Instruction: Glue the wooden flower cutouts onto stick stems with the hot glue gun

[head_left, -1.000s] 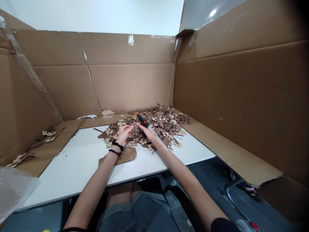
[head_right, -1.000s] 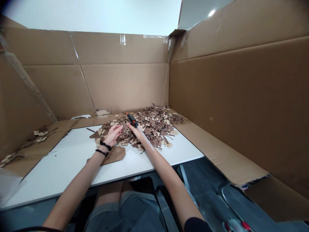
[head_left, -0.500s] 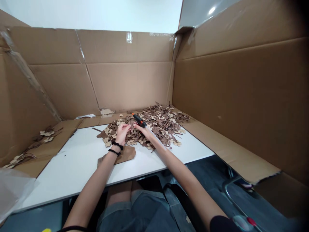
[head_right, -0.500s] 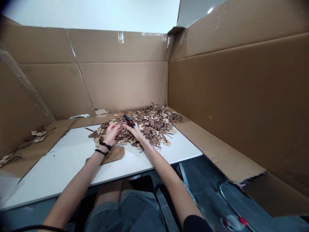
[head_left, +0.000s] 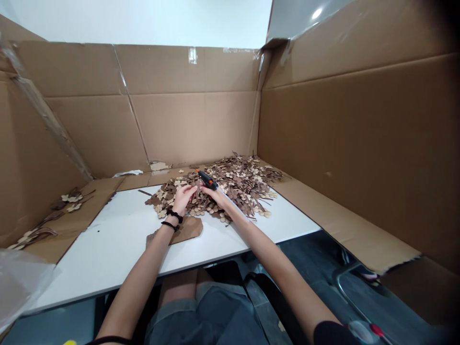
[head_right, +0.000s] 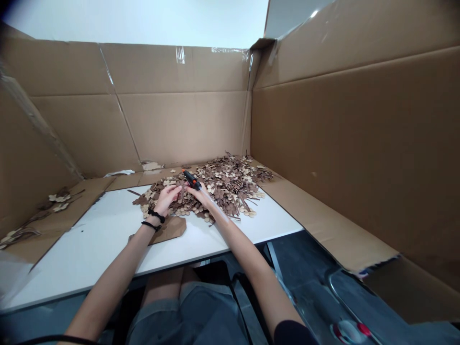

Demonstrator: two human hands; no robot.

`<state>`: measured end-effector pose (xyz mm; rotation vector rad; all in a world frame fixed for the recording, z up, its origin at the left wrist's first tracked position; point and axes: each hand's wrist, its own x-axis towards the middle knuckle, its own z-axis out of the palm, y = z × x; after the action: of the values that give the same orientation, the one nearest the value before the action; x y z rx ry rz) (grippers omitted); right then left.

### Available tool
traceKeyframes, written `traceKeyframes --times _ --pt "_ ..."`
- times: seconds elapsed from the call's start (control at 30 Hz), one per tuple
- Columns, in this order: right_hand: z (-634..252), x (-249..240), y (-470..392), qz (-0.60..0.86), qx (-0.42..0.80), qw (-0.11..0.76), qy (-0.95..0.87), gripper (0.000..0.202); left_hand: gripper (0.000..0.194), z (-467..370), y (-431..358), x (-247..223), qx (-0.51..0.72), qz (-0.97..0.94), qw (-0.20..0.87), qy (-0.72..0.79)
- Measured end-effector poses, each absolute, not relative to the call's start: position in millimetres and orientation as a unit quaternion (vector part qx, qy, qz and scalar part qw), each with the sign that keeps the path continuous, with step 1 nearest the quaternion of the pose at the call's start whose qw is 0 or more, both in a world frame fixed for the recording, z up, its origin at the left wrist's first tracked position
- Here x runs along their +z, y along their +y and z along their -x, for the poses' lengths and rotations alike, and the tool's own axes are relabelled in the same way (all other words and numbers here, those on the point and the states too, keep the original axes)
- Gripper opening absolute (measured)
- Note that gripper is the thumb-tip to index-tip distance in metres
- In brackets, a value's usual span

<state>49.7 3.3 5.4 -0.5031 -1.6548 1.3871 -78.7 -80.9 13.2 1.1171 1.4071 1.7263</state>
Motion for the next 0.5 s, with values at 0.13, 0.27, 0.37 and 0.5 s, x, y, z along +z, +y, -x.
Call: traceKeyframes --times 0.13,0.27,0.37,0.5 --pt "-50.5 5.2 2.9 0.196 0.55 0.439 -0.683 0.035 0.034 79.1 -80.4 13.6 0.673 -0.407 0.329 0.522" --pt "-51.0 5.5 2.7 0.208 0.537 0.425 -0.699 0.039 0.034 76.8 -80.6 15.1 0.69 -0.38 0.323 0.524" --pt "-49.8 4.1 3.1 0.213 0.528 0.422 -0.705 0.039 0.031 74.7 -82.2 15.9 0.69 -0.388 0.32 0.52" --pt "-49.1 3.3 2.6 0.216 0.513 0.428 -0.713 0.036 0.028 73.6 -83.8 16.5 0.687 -0.393 0.315 0.523"
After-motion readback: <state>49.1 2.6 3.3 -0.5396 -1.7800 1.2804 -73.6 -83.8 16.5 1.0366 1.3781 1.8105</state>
